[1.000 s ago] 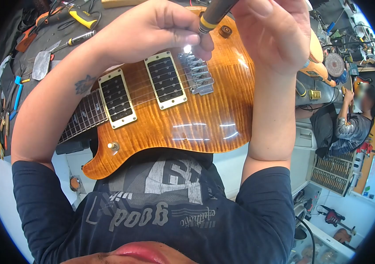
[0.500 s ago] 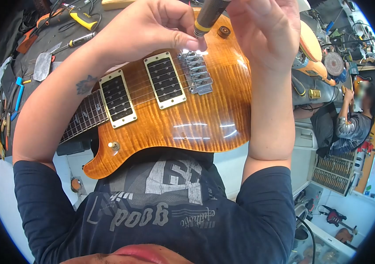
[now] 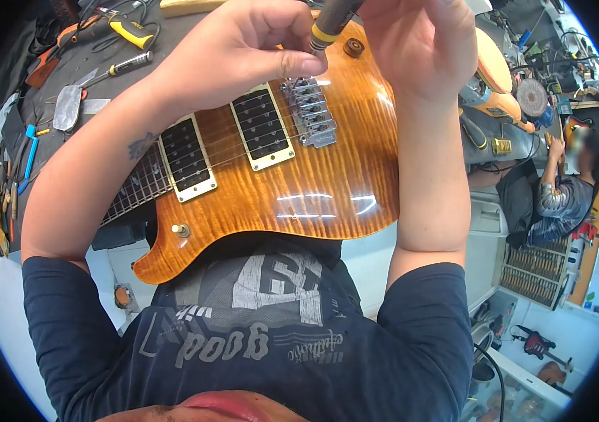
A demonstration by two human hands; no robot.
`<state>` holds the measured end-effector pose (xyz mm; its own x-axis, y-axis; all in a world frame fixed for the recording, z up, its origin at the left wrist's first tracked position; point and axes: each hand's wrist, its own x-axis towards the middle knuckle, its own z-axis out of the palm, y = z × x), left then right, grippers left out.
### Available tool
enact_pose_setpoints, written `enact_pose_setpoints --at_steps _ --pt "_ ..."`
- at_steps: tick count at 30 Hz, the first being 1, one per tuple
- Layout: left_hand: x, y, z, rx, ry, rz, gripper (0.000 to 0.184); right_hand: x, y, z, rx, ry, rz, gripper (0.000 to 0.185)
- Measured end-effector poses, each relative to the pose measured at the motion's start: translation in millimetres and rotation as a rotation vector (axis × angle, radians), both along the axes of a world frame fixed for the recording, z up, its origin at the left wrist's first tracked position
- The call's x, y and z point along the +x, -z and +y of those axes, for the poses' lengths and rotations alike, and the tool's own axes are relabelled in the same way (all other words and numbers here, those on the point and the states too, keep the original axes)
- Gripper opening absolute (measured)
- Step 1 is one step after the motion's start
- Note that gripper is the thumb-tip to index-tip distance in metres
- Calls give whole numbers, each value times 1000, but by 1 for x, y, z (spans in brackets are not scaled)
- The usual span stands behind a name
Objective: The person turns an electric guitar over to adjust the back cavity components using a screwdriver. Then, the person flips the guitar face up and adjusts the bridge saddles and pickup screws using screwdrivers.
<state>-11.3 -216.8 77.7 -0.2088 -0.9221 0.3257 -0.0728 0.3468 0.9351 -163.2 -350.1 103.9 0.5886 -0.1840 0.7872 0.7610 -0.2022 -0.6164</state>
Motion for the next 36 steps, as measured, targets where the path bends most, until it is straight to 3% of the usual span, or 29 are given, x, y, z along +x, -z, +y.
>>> enact_pose_setpoints --at_steps 3,6,10,14,16,19,24,26,30,33,36 --pt "0 1 0 -45 -20 -41 12 2 1 -5 -22 0 -16 72" --pt "3 -7 2 65 -30 -129 12 1 -2 -8 -19 -18 6 73" --pt "-3 5 -2 40 -49 -42 12 -2 -1 -4 17 6 12 71" --pt "-7 6 0 36 -75 -21 13 4 3 13 506 -227 -71 67" --pt "-6 8 -2 22 -72 13 14 4 3 12 468 -185 -75 67" --pt "-6 11 -4 11 -70 52 13 -4 -2 -3 1 102 29 67" --pt "-13 -7 8 74 -180 -112 11 -2 6 -22 -19 152 18 68" --pt "-11 1 4 71 -177 -26 11 -4 3 -10 70 188 36 67" --pt "-7 4 1 57 -145 -8 11 -8 -4 -8 26 8 54 67" --pt "2 -4 3 -12 -29 -147 12 -8 -6 -18 -17 -126 54 66" --pt "-7 -6 6 163 -153 208 13 -8 -4 -1 88 -15 49 67"
